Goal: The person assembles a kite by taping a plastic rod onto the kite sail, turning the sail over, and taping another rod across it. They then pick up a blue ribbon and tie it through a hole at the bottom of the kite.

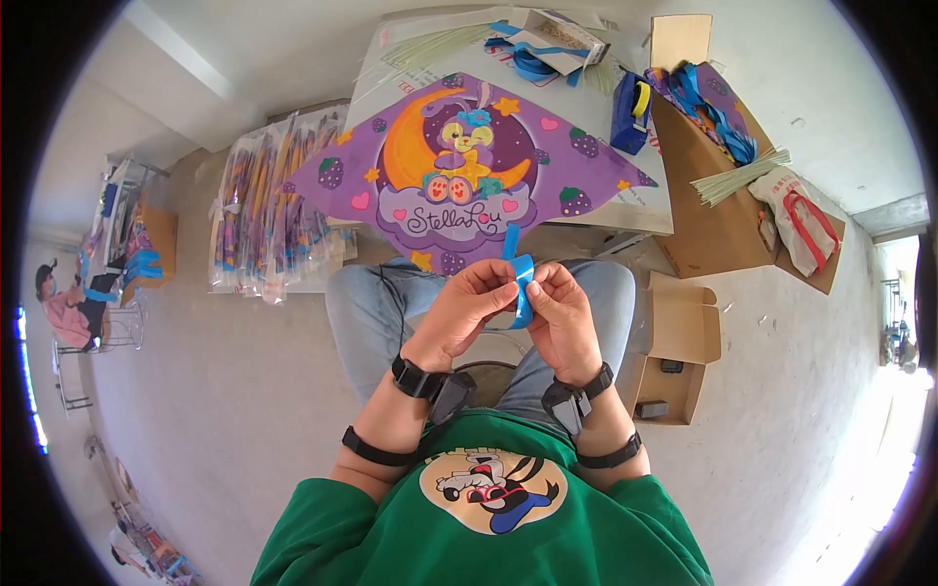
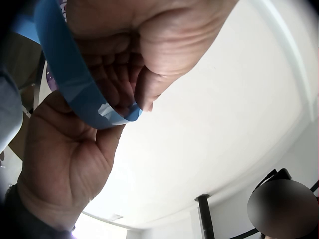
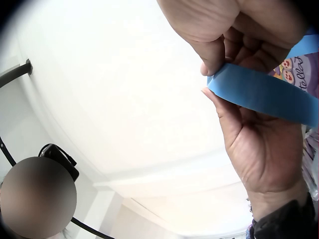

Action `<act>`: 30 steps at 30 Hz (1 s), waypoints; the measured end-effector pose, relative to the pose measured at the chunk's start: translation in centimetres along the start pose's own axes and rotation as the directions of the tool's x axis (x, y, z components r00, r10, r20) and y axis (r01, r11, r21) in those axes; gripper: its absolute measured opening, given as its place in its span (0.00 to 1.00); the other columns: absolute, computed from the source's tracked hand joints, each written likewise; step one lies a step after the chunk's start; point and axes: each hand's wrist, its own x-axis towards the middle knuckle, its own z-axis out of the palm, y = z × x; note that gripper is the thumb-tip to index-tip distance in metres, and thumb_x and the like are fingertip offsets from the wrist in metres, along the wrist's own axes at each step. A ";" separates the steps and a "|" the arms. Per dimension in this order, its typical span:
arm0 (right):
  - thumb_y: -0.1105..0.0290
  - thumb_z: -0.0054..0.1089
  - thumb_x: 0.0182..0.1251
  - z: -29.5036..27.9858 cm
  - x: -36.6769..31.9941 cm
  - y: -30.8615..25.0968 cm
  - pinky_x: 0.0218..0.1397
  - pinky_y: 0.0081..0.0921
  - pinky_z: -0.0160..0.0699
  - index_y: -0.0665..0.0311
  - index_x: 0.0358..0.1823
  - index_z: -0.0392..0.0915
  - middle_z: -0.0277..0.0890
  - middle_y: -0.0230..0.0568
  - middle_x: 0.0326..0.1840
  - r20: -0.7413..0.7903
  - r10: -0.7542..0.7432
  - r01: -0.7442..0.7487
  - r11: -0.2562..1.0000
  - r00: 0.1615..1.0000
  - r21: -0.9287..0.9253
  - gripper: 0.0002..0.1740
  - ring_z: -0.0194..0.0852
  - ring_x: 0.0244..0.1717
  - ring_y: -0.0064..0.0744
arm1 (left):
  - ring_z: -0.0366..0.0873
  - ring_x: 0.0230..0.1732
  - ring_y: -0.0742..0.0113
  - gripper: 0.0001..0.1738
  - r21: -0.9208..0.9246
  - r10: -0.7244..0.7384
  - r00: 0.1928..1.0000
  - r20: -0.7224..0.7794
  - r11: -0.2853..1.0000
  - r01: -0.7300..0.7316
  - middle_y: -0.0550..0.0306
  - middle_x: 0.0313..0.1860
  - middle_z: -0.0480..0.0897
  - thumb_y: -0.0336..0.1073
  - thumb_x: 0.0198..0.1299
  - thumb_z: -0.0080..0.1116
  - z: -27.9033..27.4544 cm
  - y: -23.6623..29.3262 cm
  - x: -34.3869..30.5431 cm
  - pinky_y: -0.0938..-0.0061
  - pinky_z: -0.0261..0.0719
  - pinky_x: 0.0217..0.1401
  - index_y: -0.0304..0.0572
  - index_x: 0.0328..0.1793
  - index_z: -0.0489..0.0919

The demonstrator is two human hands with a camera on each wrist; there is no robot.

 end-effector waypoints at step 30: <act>0.72 0.60 0.70 0.6 -0.2 0.4 0.43 0.15 0.71 0.67 0.49 0.73 0.77 0.30 0.40 -0.065 -0.159 0.125 0.923 0.985 -0.365 0.10 0.71 0.39 0.15 | 0.77 0.39 0.77 0.10 0.465 0.250 0.964 -0.090 0.866 -0.181 0.65 0.38 0.81 0.25 0.63 0.61 1.0 -1.3 0.5 0.82 0.75 0.40 0.37 0.51 0.80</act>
